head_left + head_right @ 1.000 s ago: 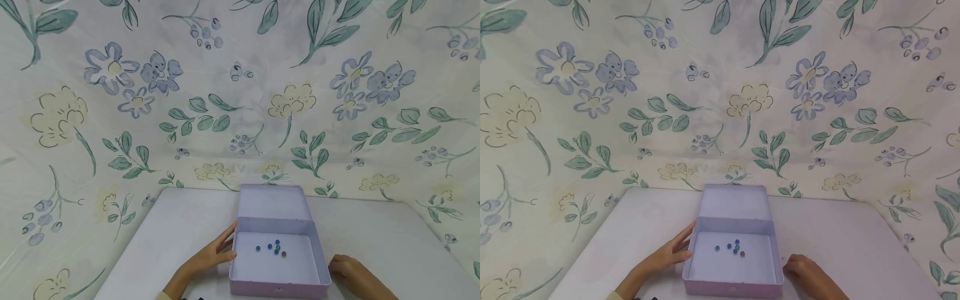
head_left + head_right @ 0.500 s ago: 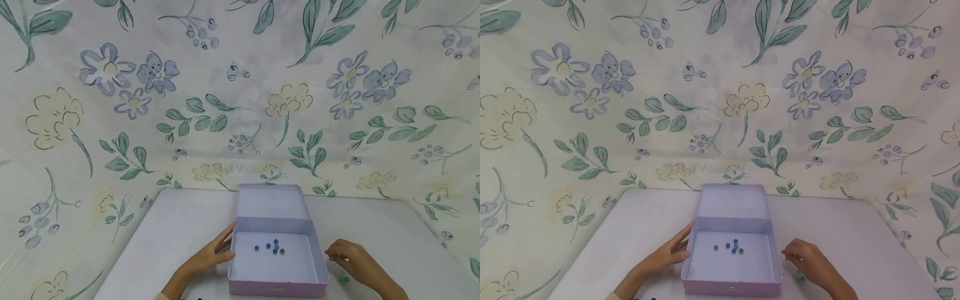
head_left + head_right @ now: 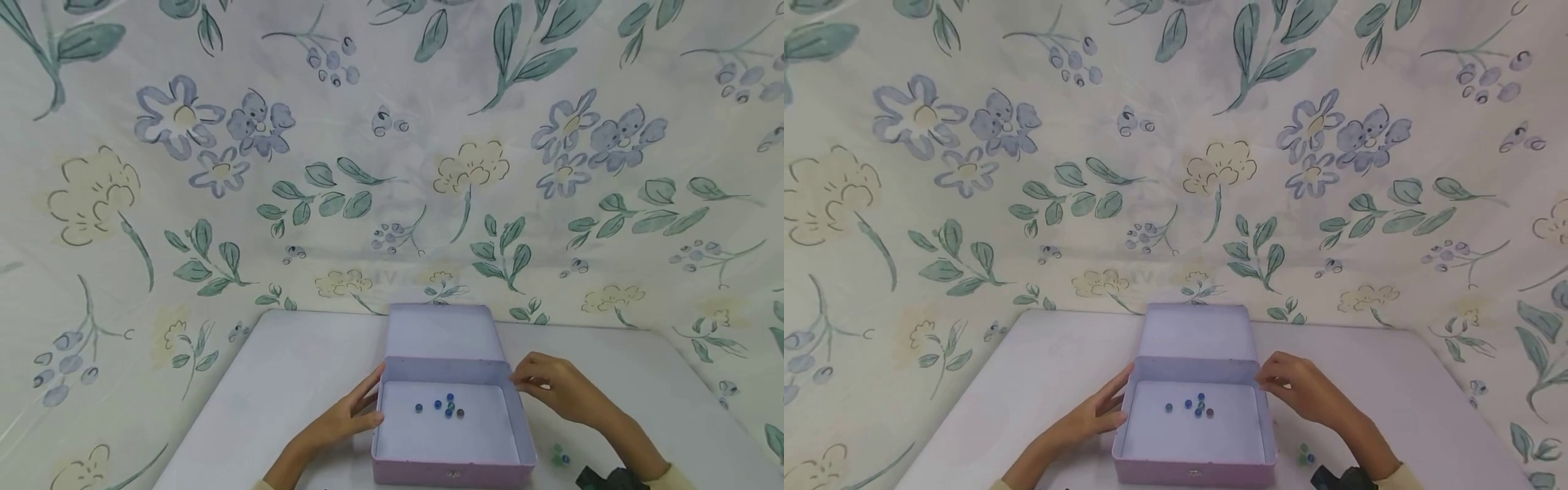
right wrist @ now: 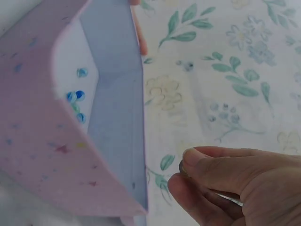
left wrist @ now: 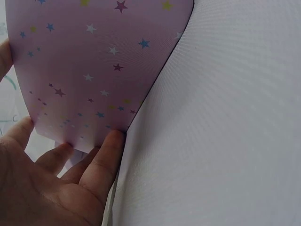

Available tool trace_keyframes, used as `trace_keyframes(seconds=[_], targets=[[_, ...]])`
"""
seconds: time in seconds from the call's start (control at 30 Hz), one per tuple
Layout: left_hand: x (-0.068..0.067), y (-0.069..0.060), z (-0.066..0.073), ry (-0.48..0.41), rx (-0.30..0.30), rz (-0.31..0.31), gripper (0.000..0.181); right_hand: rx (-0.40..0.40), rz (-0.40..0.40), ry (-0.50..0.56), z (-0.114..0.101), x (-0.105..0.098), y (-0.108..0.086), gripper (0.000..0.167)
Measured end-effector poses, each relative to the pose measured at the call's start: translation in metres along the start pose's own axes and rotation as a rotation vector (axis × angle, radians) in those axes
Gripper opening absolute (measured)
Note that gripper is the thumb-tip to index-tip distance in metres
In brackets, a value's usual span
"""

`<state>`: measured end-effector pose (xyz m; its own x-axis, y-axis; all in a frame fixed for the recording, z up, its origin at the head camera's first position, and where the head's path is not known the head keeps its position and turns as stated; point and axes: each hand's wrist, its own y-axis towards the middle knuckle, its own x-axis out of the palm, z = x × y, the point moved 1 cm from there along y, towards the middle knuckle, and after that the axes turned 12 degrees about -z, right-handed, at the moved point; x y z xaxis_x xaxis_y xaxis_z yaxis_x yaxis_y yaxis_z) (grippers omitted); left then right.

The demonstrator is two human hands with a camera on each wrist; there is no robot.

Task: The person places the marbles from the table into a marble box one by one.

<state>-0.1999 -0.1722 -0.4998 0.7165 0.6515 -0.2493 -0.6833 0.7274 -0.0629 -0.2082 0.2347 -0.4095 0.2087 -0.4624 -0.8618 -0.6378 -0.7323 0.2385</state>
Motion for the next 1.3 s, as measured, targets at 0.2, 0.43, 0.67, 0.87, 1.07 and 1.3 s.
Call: trace_keyframes(seconds=[0.2, 0.43, 0.67, 0.87, 1.07, 1.3], targets=[[0.002, 0.0, -0.003, -0.004, -0.007, 0.001, 0.078, -0.039, -0.065, 0.011, -0.002, 0.002, 0.028, 0.025], [0.001, 0.002, -0.001, -0.002, -0.014, 0.007, 0.078, -0.071, -0.137, 0.024, -0.012, 0.007, 0.063, 0.021], [0.002, -0.001, 0.001, -0.011, -0.031, 0.017, 0.078, -0.062, -0.272, 0.05, -0.02, 0.022, 0.092, 0.018], [0.003, 0.0, 0.001, -0.003, -0.027, 0.018, 0.078, -0.074, -0.337, 0.029, -0.021, 0.04, 0.111, 0.016], [0.003, 0.0, 0.001, -0.015, -0.022, 0.007, 0.078, -0.039, -0.395, -0.02, -0.019, 0.062, 0.121, 0.014], [0.002, -0.001, 0.001, -0.022, -0.022, 0.003, 0.078, -0.025, -0.411, -0.06, -0.012, 0.084, 0.124, 0.012]])
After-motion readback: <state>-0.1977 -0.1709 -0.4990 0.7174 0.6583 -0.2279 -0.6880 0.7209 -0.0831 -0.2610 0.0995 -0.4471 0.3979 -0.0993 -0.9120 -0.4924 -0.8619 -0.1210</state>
